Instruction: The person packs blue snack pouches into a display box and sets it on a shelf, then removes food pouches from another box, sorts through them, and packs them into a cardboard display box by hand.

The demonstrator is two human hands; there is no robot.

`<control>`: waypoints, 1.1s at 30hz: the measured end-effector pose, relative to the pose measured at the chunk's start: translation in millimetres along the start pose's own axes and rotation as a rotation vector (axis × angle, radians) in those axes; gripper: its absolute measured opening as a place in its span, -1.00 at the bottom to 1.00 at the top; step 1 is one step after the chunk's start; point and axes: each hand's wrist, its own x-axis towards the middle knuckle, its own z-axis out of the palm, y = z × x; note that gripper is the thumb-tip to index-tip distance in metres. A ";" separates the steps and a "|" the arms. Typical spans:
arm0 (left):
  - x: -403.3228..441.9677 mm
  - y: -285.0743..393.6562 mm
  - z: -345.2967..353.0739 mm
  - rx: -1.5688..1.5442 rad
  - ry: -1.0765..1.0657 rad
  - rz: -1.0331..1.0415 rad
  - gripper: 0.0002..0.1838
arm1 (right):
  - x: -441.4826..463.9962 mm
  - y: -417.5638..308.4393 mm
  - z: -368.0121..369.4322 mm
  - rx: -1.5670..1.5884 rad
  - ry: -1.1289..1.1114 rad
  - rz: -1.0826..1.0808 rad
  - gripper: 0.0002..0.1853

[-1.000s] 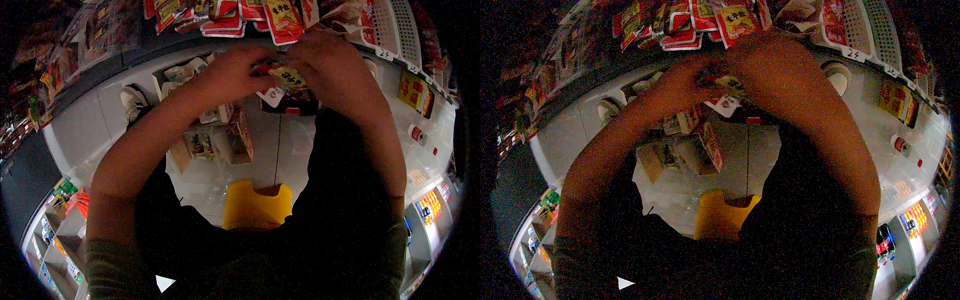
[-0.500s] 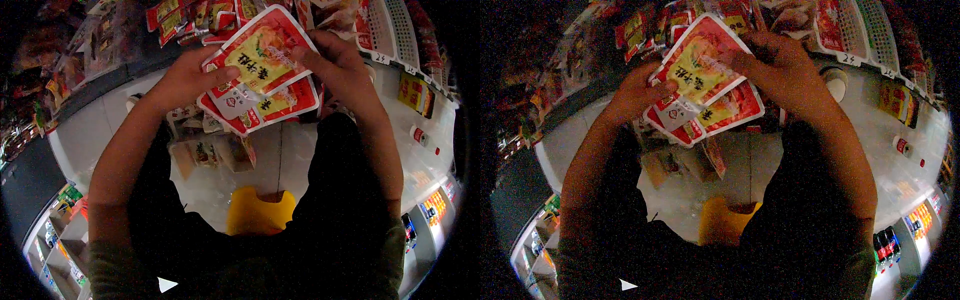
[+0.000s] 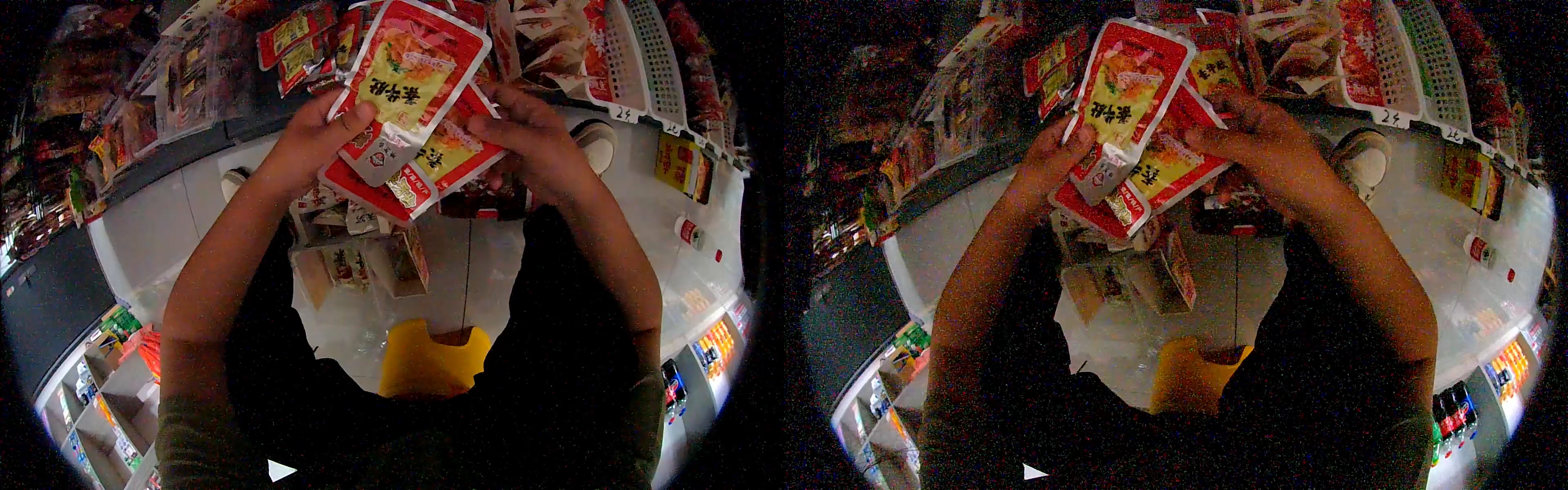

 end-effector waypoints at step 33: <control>57.9 -17.1 -120.5 0.047 0.654 0.002 -0.44 | 22.5 45.8 -18.4 -0.796 -0.025 -0.122 -0.75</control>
